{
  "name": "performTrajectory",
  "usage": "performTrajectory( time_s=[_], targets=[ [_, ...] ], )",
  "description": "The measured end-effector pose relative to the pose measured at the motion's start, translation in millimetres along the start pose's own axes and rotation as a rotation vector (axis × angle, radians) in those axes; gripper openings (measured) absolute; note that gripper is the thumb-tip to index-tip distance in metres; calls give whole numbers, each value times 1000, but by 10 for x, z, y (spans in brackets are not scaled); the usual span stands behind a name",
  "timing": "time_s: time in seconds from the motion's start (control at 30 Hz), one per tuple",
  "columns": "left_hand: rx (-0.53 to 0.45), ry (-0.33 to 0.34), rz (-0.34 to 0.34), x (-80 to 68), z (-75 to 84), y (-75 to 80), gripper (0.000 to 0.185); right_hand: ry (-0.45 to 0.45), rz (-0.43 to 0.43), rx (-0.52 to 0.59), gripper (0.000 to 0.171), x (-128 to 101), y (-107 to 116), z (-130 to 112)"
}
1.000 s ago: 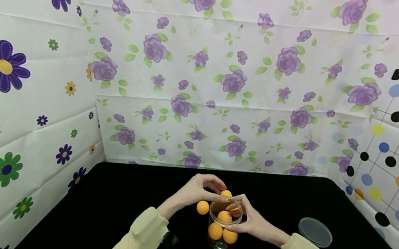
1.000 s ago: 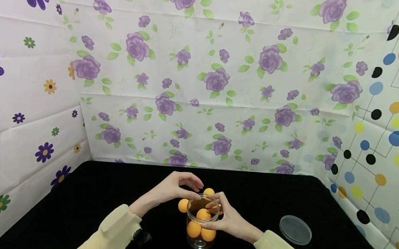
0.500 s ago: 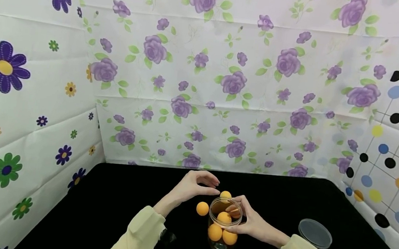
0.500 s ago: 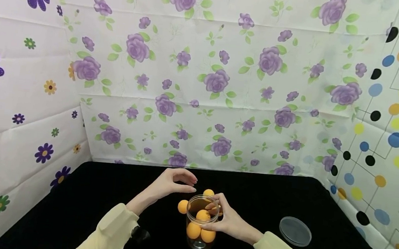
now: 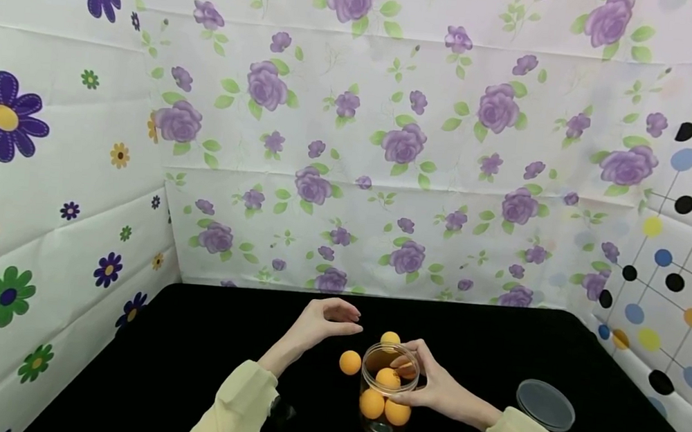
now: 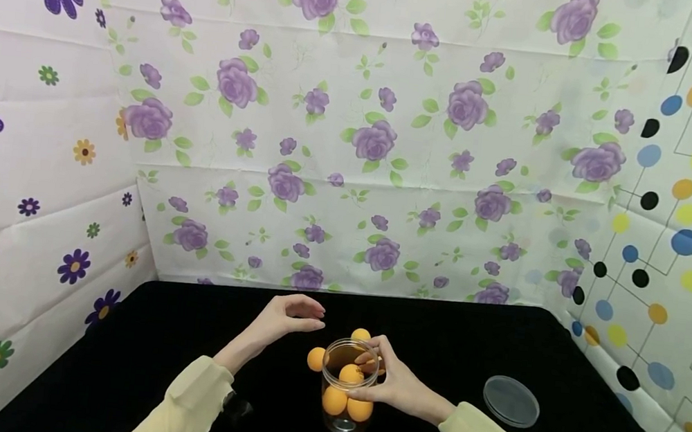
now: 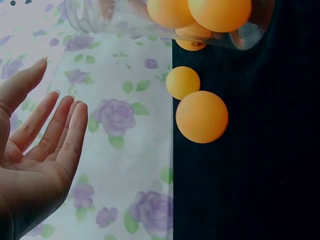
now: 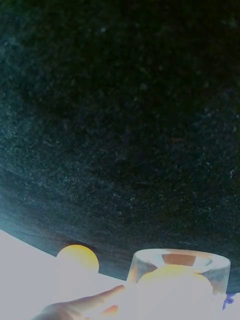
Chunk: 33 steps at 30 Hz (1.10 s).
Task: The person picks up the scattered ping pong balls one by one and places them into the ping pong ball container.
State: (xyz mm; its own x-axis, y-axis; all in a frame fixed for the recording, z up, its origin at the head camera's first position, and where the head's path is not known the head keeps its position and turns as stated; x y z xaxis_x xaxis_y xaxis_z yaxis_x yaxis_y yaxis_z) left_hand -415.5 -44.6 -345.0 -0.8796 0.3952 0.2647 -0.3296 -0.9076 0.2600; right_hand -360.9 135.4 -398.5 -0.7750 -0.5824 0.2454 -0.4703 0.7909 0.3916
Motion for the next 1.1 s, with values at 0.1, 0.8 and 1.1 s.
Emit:
performTrajectory(
  time_s=[0.1,0.8,1.1],
  targets=[
    [-11,14,10,-22,-10,23,29,-4,2,-3,55,-3,3,3],
    [-53,90,18,-96,-285,112,30,-17,-1,-4,56,-4,-10,13],
    [-20,114,50,-60,-516,146,31,-10,13,-10,57,-5,0,36]
  ],
)
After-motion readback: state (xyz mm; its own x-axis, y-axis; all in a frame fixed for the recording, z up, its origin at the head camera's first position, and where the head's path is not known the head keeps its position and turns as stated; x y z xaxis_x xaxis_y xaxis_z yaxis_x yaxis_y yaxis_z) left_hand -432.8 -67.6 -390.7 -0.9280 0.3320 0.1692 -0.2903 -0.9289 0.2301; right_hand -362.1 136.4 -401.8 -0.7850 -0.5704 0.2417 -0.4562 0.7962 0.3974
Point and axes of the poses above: each hand's wrist, its own x-axis towards the middle knuckle, its own y-axis out of the back of the hand, z = x × y, the point moved 8 cm from there along x, towards the middle knuckle, and after that the axes turned 2 degrees about z, right-handed, at the moved point
